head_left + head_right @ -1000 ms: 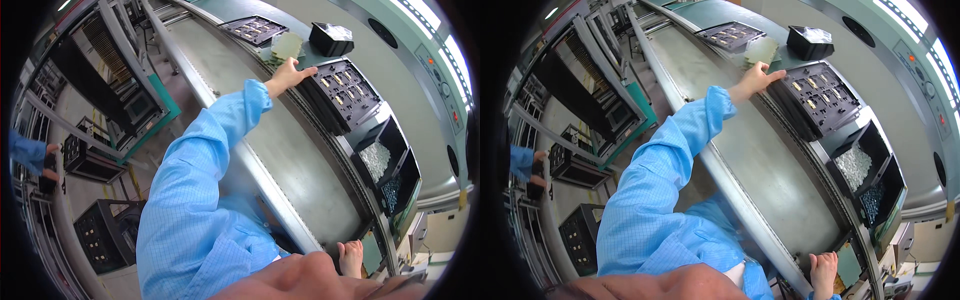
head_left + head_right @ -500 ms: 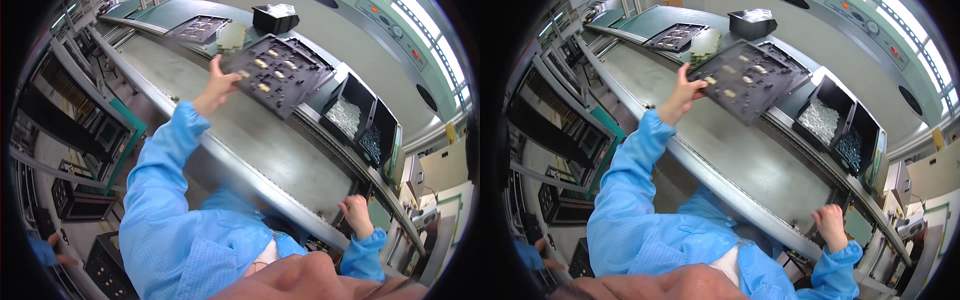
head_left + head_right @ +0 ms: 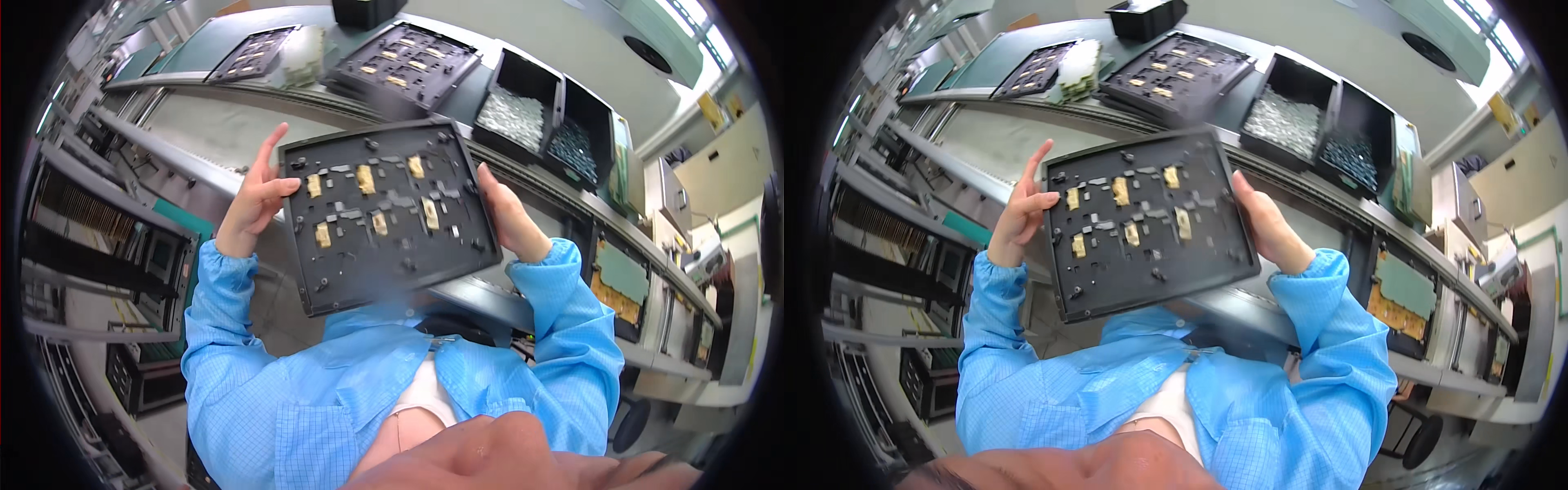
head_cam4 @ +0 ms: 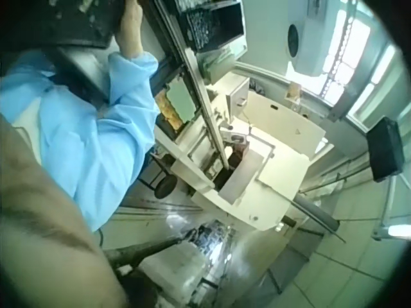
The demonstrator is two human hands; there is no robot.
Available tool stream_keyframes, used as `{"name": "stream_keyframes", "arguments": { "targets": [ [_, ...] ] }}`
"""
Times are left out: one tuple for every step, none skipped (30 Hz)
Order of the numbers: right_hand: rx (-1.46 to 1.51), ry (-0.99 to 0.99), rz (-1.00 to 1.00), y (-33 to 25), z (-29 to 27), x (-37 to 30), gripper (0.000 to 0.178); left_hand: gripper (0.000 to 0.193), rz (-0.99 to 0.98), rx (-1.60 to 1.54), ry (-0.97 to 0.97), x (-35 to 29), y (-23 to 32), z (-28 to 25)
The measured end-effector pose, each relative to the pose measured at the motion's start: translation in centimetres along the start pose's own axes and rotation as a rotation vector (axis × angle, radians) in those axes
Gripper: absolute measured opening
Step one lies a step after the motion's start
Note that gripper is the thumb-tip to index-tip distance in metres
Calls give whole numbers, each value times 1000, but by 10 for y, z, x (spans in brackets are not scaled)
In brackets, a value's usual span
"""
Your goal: Assembling electronic components onto PCBs at a workstation and organizing tray racks.
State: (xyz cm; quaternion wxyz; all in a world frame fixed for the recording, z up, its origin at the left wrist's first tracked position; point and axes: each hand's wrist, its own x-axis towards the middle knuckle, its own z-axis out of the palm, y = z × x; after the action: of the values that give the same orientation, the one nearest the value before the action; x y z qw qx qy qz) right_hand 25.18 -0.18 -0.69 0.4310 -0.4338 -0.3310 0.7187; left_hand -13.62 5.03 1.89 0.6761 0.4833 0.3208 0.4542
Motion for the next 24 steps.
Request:
{"name": "stream_keyframes", "arguments": {
  "targets": [
    [-123, 50, -7, 8, -13, -6, 52, 91, -37, 46, -78, 16, -13, -20],
    [-117, 70, -8, 18, -22, -15, 52, 91, -47, 41, -96, 31, -20, -16],
    [-90, 146, -32, 29, -29, -27, 51, 89, -110, 22, -88, 47, -27, -3],
    [-64, 221, -55, 37, -33, -39, 49, 87, -173, 5, -80, 63, -35, 10],
    [-40, 330, -70, 45, -36, -49, 49, 86, -209, 41, -114, 81, -43, 22],
    [-35, 346, -70, 48, -42, -55, 49, 84, -242, 75, -142, 96, -52, 32],
    [-29, 399, -84, 51, -50, -61, 48, 84, -286, 100, -163, 109, -60, 41],
    [-21, 452, -97, 53, -55, -68, 47, 84, -316, 136, -173, 121, -70, 49],
    [-36, 503, -103, 52, -57, -73, 45, 83, -341, 152, -173, 131, -82, 54],
    [-27, 512, -102, 53, -60, -76, 45, 83, -365, 169, -171, 139, -92, 59],
    [2, 534, -105, 54, -65, -78, 45, 83, -374, 171, -181, 146, -99, 65],
    [31, 553, -108, 56, -69, -80, 44, 82, -398, 167, -191, 151, -105, 69],
    [48, 574, -115, 58, -71, -81, 45, 81, -421, 162, -197, 156, -110, 73],
    [55, 577, -109, 61, -74, -83, 45, 81, -430, 165, -198, 161, -113, 77],
    [53, 594, -116, 62, -77, -83, 45, 80, -442, 198, -200, 165, -115, 79],
    [50, 609, -122, 64, -79, -84, 44, 79, -453, 230, -199, 167, -118, 81],
    [59, 617, -119, 63, -79, -85, 44, 76, -448, 219, -215, 166, -116, 83],
    [65, 613, -110, 63, -79, -86, 44, 76, -457, 222, -208, 165, -118, 84],
    [53, 624, -116, 64, -80, -86, 43, 75, -449, 218, -199, 164, -120, 84],
    [41, 635, -124, 64, -82, -86, 43, 73, -438, 215, -190, 162, -118, 86],
    [47, 625, -132, 65, -85, -87, 42, 71, -427, 221, -218, 160, -116, 87],
    [51, 620, -125, 64, -90, -87, 42, 71, -433, 223, -211, 160, -114, 90],
    [12, 594, -118, 61, -94, -88, 42, 71, -423, 228, -214, 159, -112, 93],
    [-27, 566, -113, 59, -97, -89, 42, 71, -412, 232, -217, 156, -112, 95]
  ]
}}
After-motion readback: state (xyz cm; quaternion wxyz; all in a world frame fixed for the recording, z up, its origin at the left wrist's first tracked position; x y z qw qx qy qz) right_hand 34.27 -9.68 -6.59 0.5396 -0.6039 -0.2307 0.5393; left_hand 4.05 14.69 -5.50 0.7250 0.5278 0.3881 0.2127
